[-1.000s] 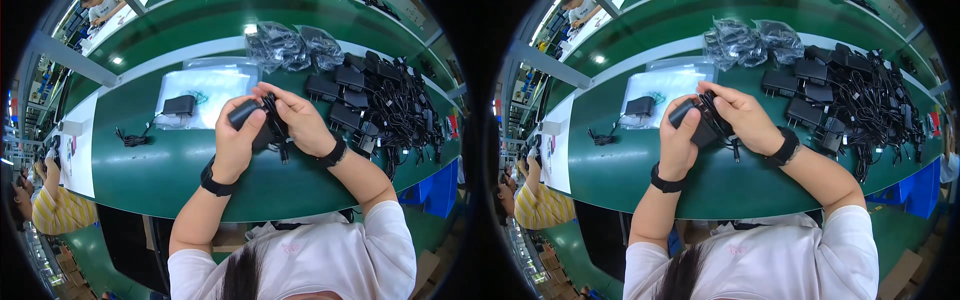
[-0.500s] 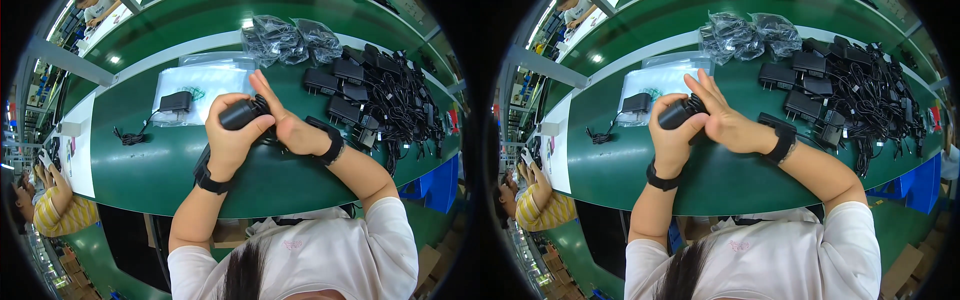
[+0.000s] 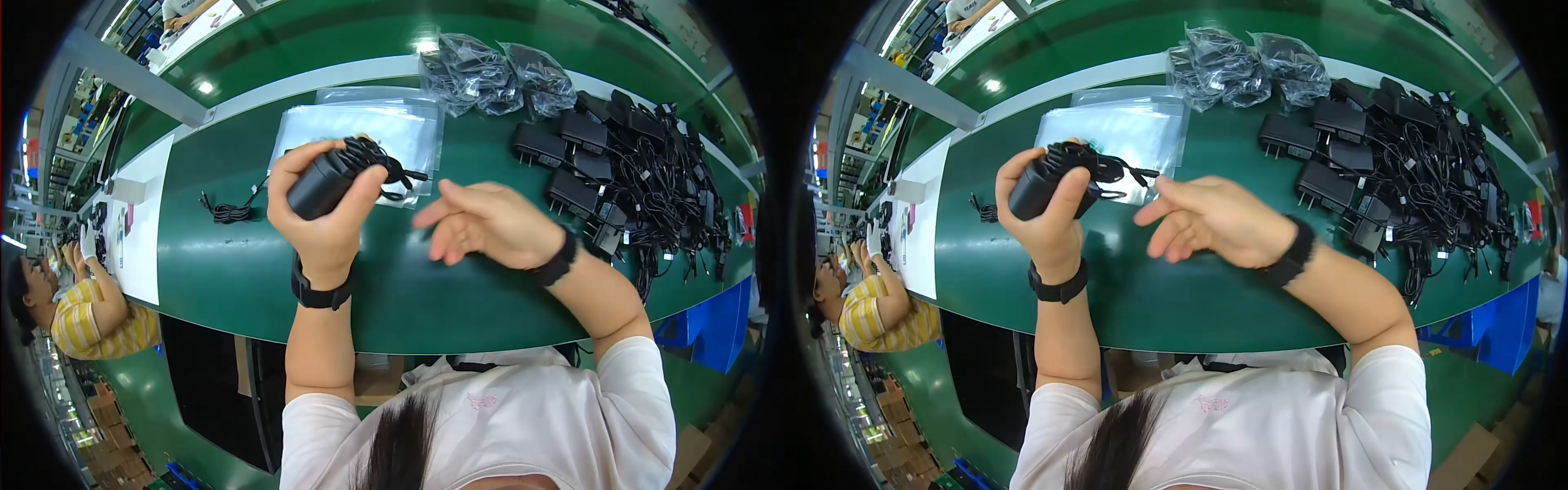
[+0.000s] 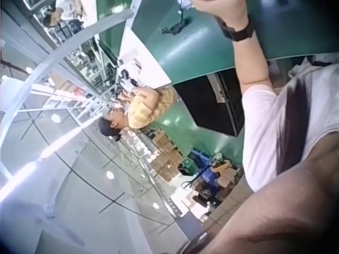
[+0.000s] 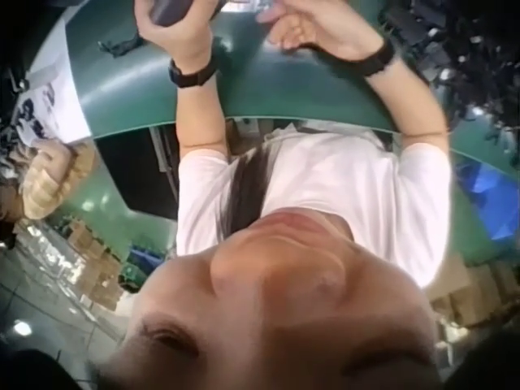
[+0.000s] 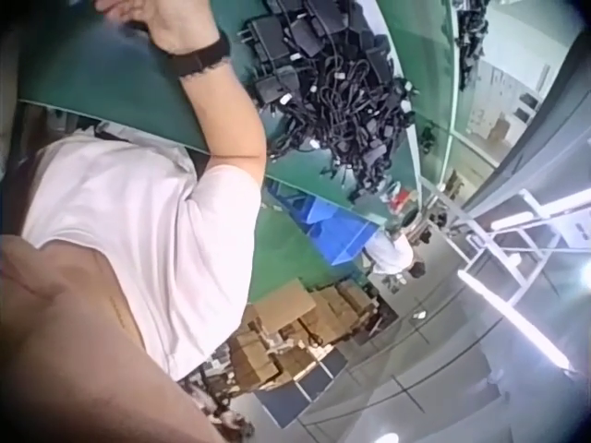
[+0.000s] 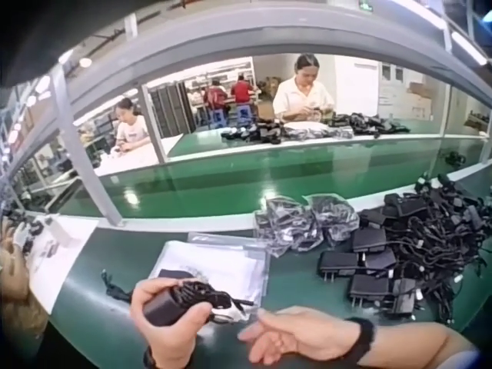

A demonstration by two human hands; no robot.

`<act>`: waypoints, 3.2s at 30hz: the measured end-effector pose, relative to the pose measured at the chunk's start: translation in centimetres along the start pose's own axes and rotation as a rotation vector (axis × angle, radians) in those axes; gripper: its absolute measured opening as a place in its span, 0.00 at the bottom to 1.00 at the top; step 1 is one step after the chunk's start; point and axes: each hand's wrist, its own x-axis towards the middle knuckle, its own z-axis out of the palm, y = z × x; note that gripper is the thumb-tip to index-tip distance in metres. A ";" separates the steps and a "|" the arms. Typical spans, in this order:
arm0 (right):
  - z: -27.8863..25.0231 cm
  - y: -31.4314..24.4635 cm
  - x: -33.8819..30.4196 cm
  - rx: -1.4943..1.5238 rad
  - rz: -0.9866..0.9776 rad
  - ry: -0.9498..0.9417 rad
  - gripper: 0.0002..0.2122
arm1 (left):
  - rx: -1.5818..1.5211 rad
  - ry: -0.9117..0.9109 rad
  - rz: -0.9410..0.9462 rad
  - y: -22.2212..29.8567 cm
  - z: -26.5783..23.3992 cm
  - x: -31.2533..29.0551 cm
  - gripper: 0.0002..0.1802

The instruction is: The person packages power adapters by hand, picking up an adapter, wrapping its cord, and sliding it into a plastic bag. This process is repeated with several other adapters and bags throughout the video.

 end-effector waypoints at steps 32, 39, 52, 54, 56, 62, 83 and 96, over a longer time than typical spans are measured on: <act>0.5 1.6 1.7 -0.286 -0.656 0.124 0.28 | -0.142 -0.214 -0.385 -0.2 3.5 -3.5 0.20; 0.9 2.3 1.6 -0.657 -0.771 0.268 0.40 | -0.248 -0.238 -0.263 -1.8 3.3 -3.9 0.22; -0.9 1.2 -8.9 -0.732 -0.615 0.628 0.25 | 0.811 -0.452 0.074 -3.4 2.6 -0.5 0.30; -2.0 2.1 -9.5 -1.122 -0.652 0.758 0.26 | 0.898 -0.523 0.169 -4.8 3.8 -1.4 0.30; -3.1 3.1 -9.4 -1.035 -0.667 0.671 0.26 | 1.019 -0.534 0.339 -5.4 4.7 -2.0 0.31; -4.0 3.5 -9.6 -0.825 -0.761 0.511 0.27 | 1.312 -0.639 0.019 -5.9 3.5 0.7 0.21; -5.3 5.9 -9.9 -0.914 -0.948 0.448 0.24 | 0.448 -0.341 -0.741 -6.9 2.2 3.5 0.14; -3.9 4.5 -10.0 -0.791 -0.809 0.658 0.27 | 0.053 -0.188 -0.385 -3.7 -2.9 4.7 0.07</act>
